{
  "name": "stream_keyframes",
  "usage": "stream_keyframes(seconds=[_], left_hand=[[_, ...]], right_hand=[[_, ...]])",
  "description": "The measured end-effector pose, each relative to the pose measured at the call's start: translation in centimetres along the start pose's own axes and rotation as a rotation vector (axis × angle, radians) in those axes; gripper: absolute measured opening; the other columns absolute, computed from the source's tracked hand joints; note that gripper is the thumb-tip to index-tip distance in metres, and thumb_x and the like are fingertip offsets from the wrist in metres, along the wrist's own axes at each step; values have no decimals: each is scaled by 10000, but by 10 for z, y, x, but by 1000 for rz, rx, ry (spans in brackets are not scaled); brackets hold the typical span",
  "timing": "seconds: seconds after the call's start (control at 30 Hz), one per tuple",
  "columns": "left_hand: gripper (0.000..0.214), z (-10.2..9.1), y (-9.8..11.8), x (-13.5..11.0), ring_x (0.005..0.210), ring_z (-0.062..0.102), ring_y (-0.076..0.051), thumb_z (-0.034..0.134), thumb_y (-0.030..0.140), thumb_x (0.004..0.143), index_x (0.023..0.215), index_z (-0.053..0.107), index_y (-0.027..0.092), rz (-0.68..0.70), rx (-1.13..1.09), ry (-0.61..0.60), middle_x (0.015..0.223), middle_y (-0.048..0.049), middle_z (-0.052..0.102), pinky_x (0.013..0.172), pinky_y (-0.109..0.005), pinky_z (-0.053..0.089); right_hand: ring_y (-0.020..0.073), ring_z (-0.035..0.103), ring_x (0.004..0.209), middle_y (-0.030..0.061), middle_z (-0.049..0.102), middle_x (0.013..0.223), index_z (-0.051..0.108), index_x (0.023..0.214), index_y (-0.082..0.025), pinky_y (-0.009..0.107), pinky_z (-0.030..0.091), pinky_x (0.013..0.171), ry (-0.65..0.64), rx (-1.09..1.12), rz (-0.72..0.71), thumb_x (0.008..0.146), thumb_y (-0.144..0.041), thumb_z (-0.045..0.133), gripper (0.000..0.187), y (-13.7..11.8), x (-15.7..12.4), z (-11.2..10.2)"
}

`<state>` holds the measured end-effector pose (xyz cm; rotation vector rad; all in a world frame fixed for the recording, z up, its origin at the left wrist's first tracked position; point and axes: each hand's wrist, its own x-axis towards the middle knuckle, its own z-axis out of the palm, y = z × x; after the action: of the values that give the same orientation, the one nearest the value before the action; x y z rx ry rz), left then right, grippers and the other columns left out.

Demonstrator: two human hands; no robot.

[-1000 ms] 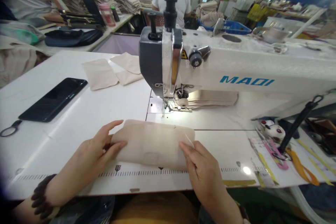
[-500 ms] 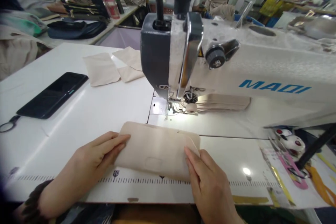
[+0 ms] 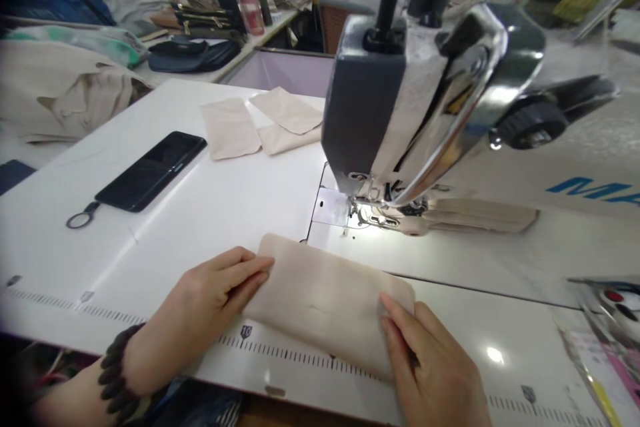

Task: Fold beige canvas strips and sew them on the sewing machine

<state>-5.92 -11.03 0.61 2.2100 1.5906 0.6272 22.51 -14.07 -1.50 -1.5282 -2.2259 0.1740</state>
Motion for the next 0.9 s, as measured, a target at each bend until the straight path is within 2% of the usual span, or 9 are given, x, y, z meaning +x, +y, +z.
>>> stream_keyframes(seconds=[0.3, 0.5, 0.63, 0.77, 0.9], left_hand=[[274, -1, -1, -1, 627, 570, -121, 373, 222, 898, 925, 639, 165, -44, -15, -41, 786, -37, 590, 607, -253, 517], [276, 0, -1, 0, 633, 570, -126, 363, 215, 900, 941, 631, 163, -41, 13, -35, 789, -40, 589, 612, -262, 512], [290, -1, -1, 1, 630, 579, -123, 358, 238, 905, 925, 638, 164, -43, 12, -47, 779, -37, 594, 601, -246, 506], [305, 0, -4, 2, 653, 599, -128, 360, 289, 901, 944, 638, 172, -17, 21, -23, 790, -31, 614, 613, -237, 508], [309, 4, -12, 1, 688, 620, -142, 386, 365, 889, 945, 637, 194, -11, 71, -4, 844, -22, 635, 637, -240, 513]], right_hand=[[177, 653, 757, 63, 655, 887, 605, 1088, -207, 211, 523, 592, -19, -52, -46, 865, -355, 467, 301, 3, -1, 0], [185, 656, 787, 72, 655, 915, 606, 1092, -189, 210, 528, 611, -30, -66, -65, 861, -356, 480, 312, 6, -1, 2], [183, 653, 784, 73, 652, 887, 620, 1059, -180, 214, 525, 611, -17, -21, -28, 863, -342, 476, 292, 1, 3, 1], [154, 637, 686, 54, 633, 765, 647, 979, -167, 217, 511, 596, 45, 52, 54, 873, -302, 449, 262, -12, 11, -1], [139, 603, 642, 44, 597, 695, 654, 939, -150, 217, 490, 573, 32, 105, 128, 876, -266, 429, 261, -21, 18, -4]])
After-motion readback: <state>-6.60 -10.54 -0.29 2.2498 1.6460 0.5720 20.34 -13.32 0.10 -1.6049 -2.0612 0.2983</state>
